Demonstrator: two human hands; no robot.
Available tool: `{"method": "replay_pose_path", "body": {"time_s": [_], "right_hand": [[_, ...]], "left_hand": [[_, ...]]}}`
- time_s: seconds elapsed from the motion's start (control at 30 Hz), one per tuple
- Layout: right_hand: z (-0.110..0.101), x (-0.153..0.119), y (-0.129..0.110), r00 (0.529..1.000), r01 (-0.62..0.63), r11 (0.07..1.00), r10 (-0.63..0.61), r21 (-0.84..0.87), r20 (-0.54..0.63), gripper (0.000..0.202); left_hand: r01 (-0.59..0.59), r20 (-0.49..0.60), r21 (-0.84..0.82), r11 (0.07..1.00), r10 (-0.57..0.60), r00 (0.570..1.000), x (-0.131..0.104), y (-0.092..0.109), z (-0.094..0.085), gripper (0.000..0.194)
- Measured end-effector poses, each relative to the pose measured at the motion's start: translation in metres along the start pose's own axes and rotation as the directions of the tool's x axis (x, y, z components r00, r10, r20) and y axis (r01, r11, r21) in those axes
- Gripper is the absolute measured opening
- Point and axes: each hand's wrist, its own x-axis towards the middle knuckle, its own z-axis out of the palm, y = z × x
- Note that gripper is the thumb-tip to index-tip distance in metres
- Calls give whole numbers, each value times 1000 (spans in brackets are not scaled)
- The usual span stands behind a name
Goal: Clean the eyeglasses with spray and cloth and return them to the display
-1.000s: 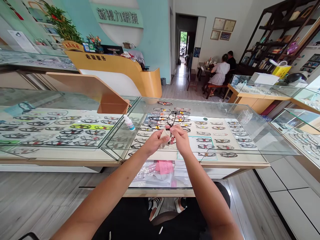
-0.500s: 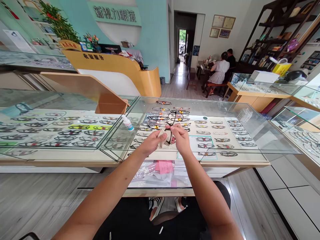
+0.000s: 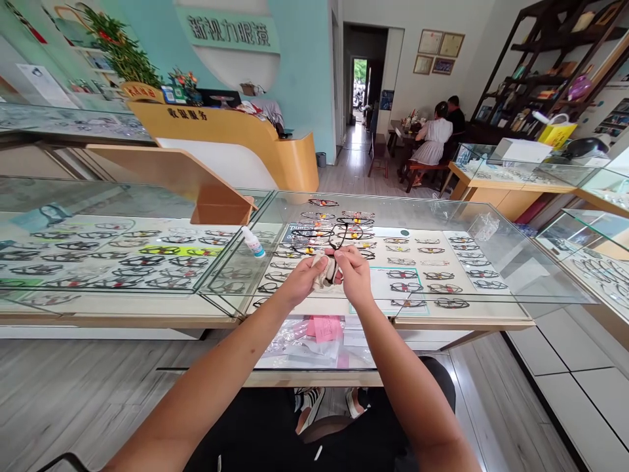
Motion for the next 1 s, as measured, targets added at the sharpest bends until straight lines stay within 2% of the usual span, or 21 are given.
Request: {"method": "replay_pose_path", "body": {"time_s": [0.1,0.2,0.33,0.53,0.63,0.73,0.8,0.87,1.0], "right_hand": [[-2,2,0,996,-67,998,68,12,-59,42],[-2,3,1,996,-65,998,65,11,-60,44],[-1,2,3,999,-36,999,36,-19,9,48],[0,1,3,992,93,995,-90,-37,84,52],[-2,3,5,995,81,997,-80,-11,57,47],[-4,6,7,1000,-14,998,14,61,-5,40],[-5,7,9,999,-37,996,39,77,-27,38],[-5,8,10,999,-22,999,23,46,-33,36],[-3,7,12,999,29,999,-29,-36,-14,37]], "left_hand": [[-8,56,33,999,6,998,-2,1,-1,65],[-28,55,76,997,24,998,-2,2,-1,66],[-19,-13,64,998,20,1000,0,0,0,76],[-18,-98,92,996,27,995,4,0,-5,81],[7,-43,44,999,-5,999,3,2,-4,79],[13,38,23,1000,-14,999,0,5,-1,68],[-10,55,34,999,8,998,-2,6,1,63],[-22,23,40,999,21,1000,-2,5,2,63],[-7,-117,37,999,11,993,4,-3,-1,74]]}}
